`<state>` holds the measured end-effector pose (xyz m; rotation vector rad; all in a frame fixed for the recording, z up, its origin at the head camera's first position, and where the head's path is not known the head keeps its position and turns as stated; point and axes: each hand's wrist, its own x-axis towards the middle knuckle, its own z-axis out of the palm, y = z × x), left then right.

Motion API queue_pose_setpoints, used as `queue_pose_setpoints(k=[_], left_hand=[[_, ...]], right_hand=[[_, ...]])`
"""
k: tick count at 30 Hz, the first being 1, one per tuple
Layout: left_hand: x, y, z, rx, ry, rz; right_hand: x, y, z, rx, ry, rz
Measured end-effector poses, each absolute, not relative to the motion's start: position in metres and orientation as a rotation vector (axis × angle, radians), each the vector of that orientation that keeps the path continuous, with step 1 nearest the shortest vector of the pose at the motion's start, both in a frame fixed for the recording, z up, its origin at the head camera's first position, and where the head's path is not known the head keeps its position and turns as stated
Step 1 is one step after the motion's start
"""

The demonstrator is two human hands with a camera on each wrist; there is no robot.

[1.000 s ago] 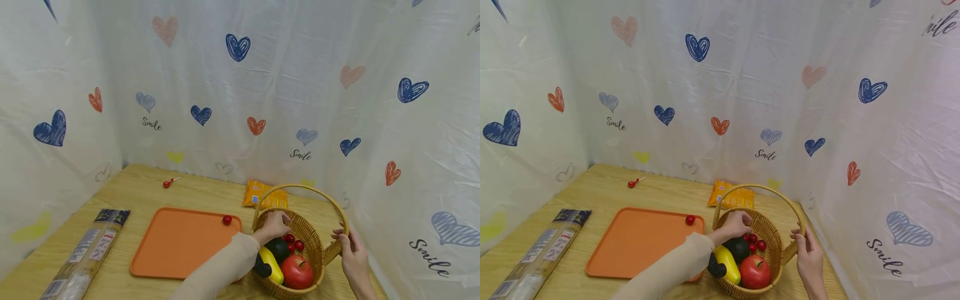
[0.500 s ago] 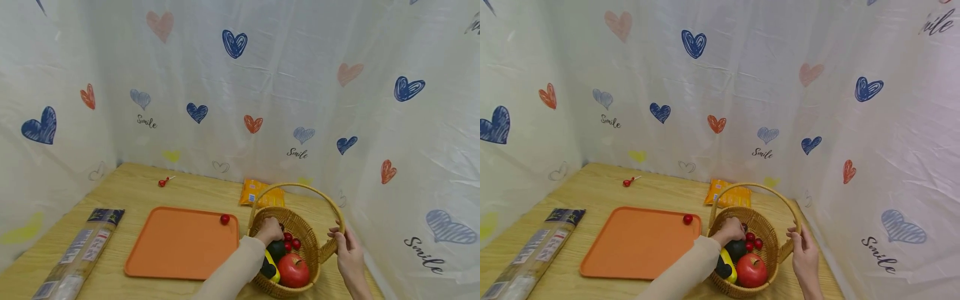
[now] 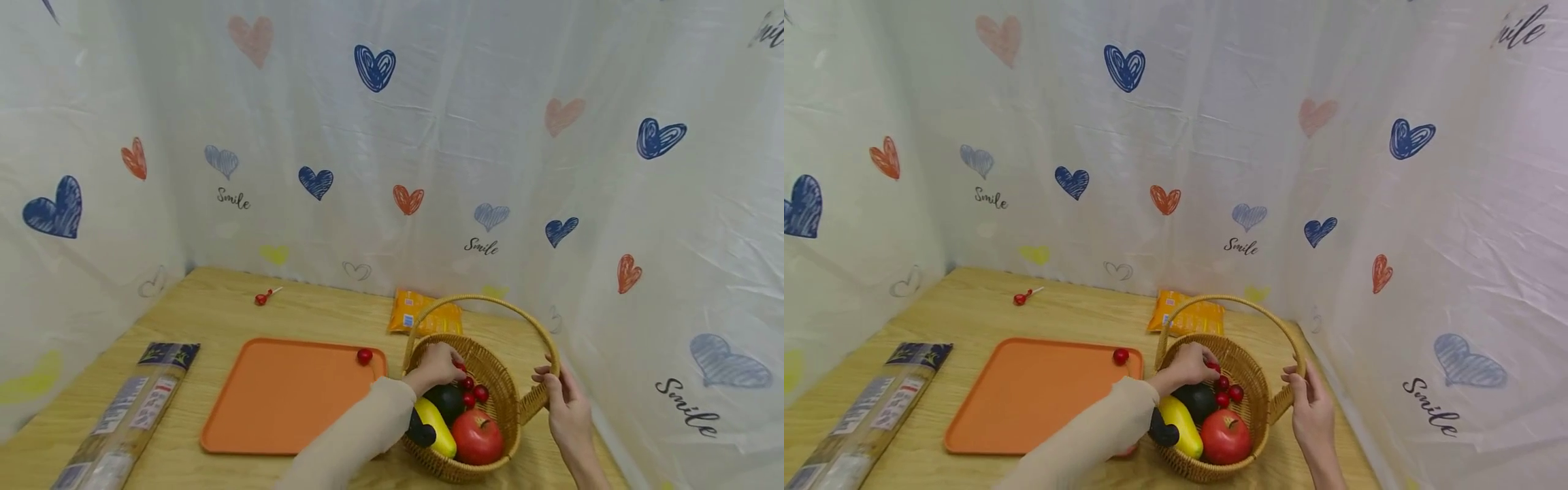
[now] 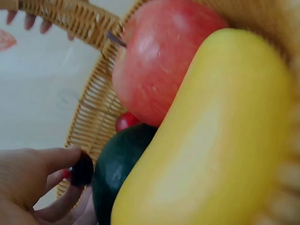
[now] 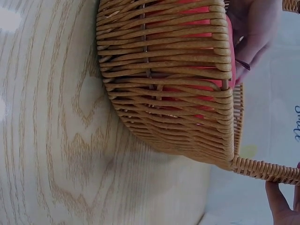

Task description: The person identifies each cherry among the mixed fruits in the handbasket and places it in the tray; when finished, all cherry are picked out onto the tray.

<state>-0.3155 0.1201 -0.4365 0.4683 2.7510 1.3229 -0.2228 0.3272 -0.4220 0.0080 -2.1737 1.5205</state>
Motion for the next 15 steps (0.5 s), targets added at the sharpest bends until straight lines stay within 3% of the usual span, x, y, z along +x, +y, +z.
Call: queue_pose_setpoints(k=[15], left_hand=[[-0.291,0.077,-0.418,0.741,2.526,1.574]], right_hand=[[-0.222,0.328,-0.421,0.020,-2.139,1.616]])
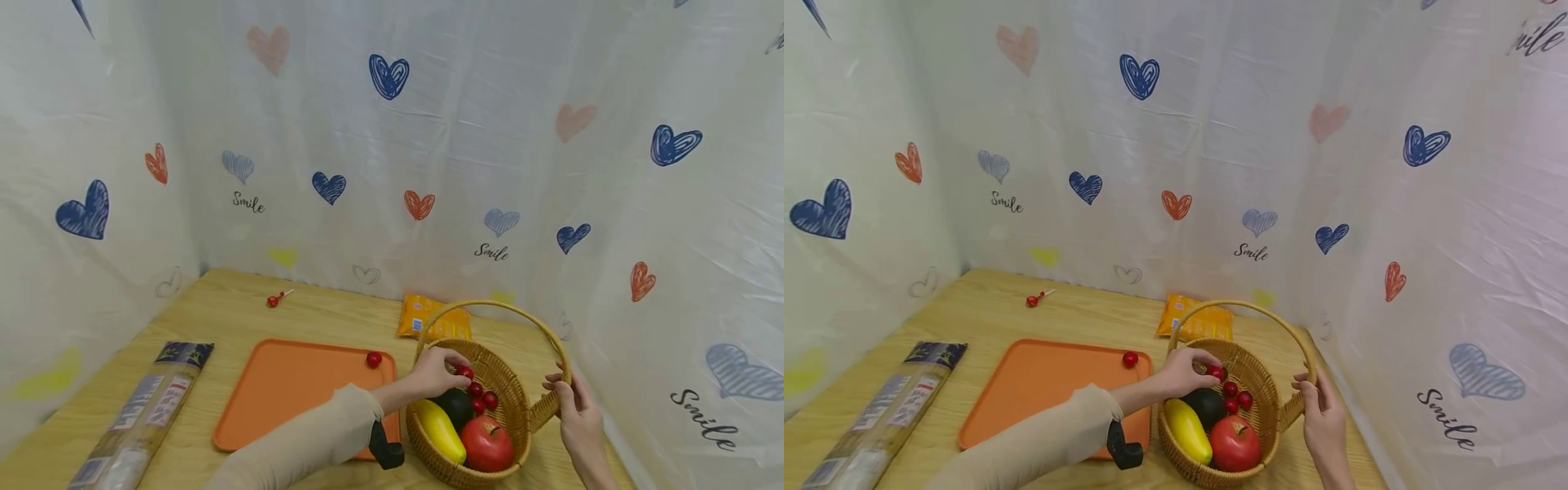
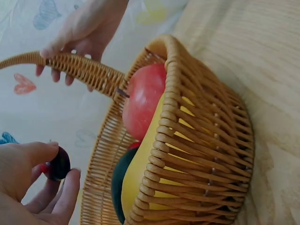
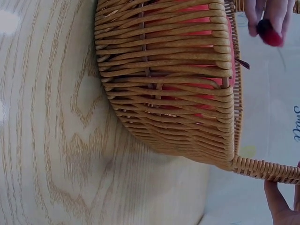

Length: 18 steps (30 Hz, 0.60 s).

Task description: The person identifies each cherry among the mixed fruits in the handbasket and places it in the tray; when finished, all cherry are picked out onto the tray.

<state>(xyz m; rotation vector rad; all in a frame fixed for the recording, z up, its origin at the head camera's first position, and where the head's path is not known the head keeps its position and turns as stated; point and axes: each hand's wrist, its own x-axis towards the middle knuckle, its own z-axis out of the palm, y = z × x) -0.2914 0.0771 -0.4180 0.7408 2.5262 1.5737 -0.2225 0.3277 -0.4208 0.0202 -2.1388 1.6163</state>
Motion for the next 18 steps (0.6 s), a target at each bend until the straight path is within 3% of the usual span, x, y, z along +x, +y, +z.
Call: queue_pose_setpoints(k=[11,18], left_hand=[[-0.266,0.035,-0.408,0.717,2.288,1.749],[-0.268,-0.014,-0.412,0.705,2.315,1.834]], right_hand=[[-0.221,0.335,-0.421,0.081,-2.161,1.695],[-0.221,0.337,-0.420,0.120,-2.158,1.712]])
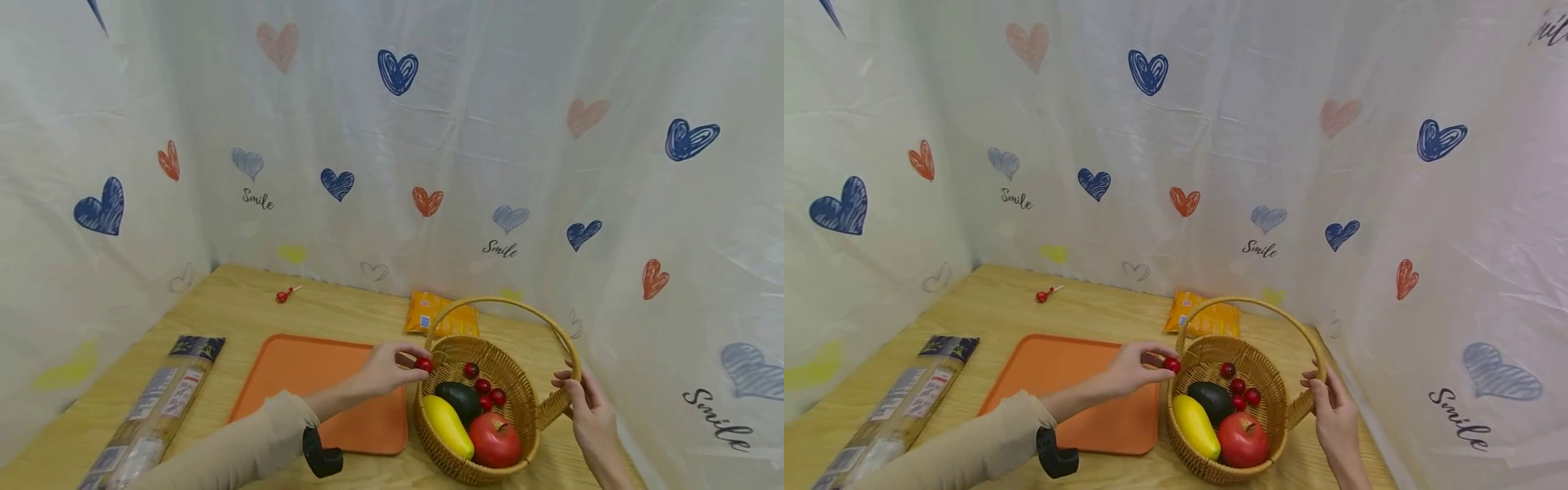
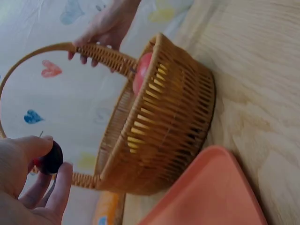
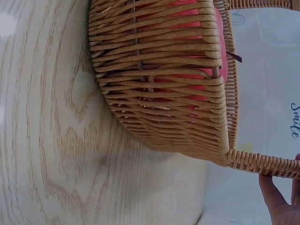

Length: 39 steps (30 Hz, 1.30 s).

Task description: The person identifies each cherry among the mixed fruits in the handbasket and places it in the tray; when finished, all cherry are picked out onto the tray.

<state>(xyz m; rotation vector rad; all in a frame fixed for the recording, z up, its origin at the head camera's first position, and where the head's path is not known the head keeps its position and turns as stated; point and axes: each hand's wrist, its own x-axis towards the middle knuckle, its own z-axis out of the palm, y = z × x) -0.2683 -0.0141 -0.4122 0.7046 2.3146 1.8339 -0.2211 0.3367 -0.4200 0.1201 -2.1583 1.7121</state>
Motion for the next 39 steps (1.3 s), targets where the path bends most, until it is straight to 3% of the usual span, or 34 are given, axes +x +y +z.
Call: queue_pose_setpoints(k=[5,10,18,31,39], left_hand=[[-0.281,-0.050,-0.421,0.643,2.379,1.869],[-0.295,-0.081,-0.436,0.415,2.463,1.942],[-0.311,-0.109,-0.456,0.229,2.740,1.667],[-0.324,-0.127,-0.483,0.334,3.002,1.307],[-0.314,-0.106,-0.459,0.547,2.933,1.457]], right_hand=[[-0.221,0.337,-0.418,0.135,-2.145,1.717],[-0.220,0.336,-0.418,0.128,-2.145,1.710],[-0.220,0.337,-0.418,0.120,-2.125,1.729],[-0.221,0.334,-0.420,0.115,-2.125,1.724],[-0.220,0.336,-0.418,0.116,-2.115,1.743]])
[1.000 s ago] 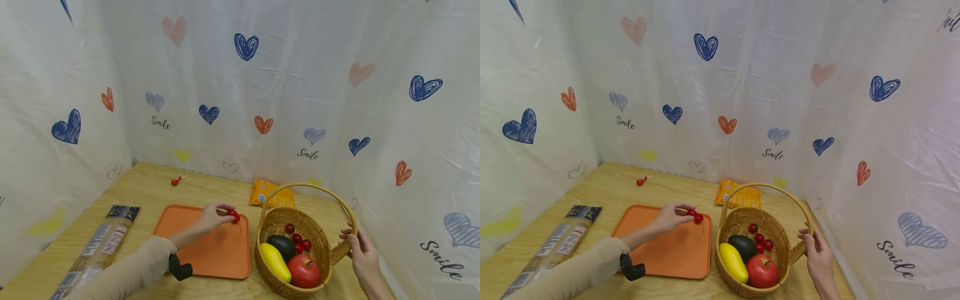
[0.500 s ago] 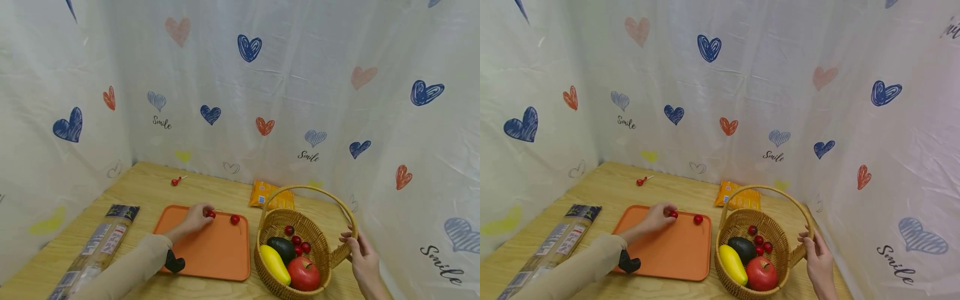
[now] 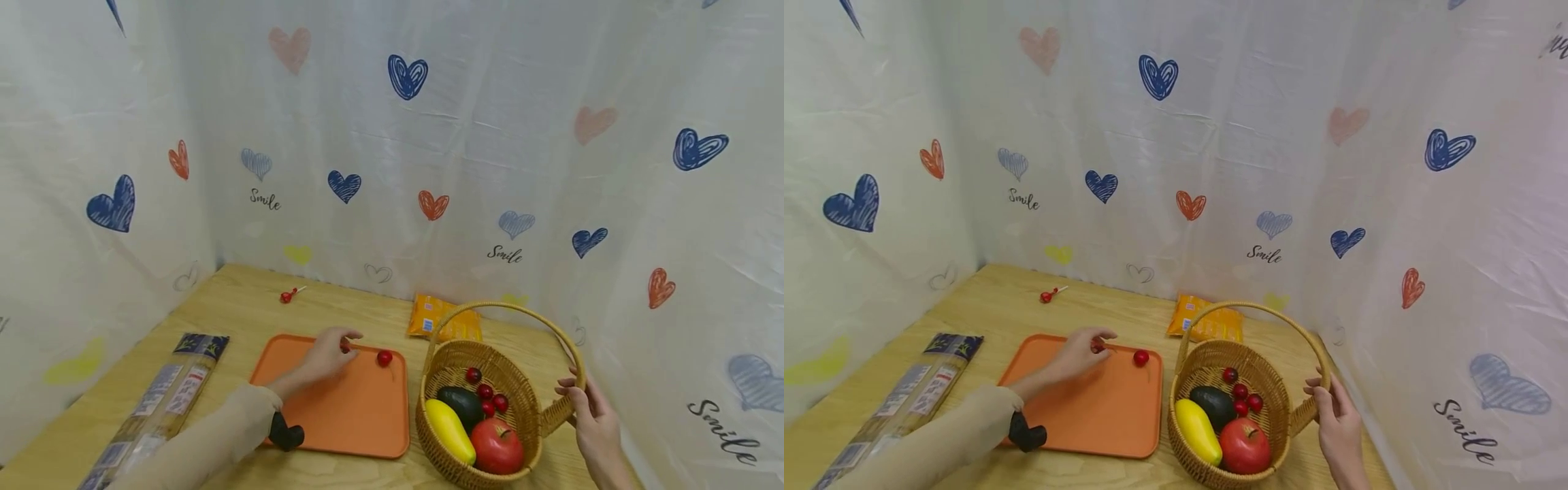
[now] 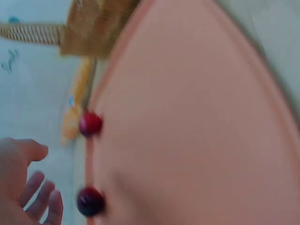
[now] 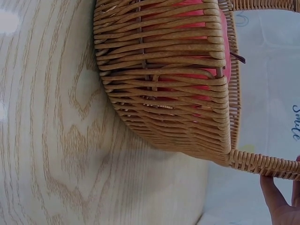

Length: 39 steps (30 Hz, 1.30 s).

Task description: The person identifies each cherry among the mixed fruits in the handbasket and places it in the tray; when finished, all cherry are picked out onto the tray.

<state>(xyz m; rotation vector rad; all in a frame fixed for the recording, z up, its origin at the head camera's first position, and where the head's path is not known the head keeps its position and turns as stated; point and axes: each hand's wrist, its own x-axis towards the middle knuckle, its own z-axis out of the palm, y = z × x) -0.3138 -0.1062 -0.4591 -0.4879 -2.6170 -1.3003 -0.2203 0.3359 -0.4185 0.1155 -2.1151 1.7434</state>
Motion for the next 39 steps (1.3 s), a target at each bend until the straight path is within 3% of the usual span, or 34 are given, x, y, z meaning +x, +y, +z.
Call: queue_pose_setpoints(k=[8,18,23,29,39], left_hand=[[-0.278,-0.053,-0.420,-0.830,-2.455,-1.628],[-0.268,0.027,-0.404,-0.960,-2.331,-2.002],[-0.281,0.069,-0.403,-0.802,-2.372,-2.052],[-0.299,0.108,-0.404,-0.419,-2.391,-2.217],[-0.322,0.134,-0.426,-0.127,-2.380,-2.201]], right_hand=[[-0.219,0.335,-0.415,0.040,-2.133,1.769],[-0.221,0.335,-0.413,0.044,-2.125,1.741],[-0.220,0.334,-0.415,0.063,-2.126,1.734],[-0.220,0.335,-0.416,0.066,-2.131,1.724],[-0.220,0.332,-0.417,0.061,-2.104,1.750]])
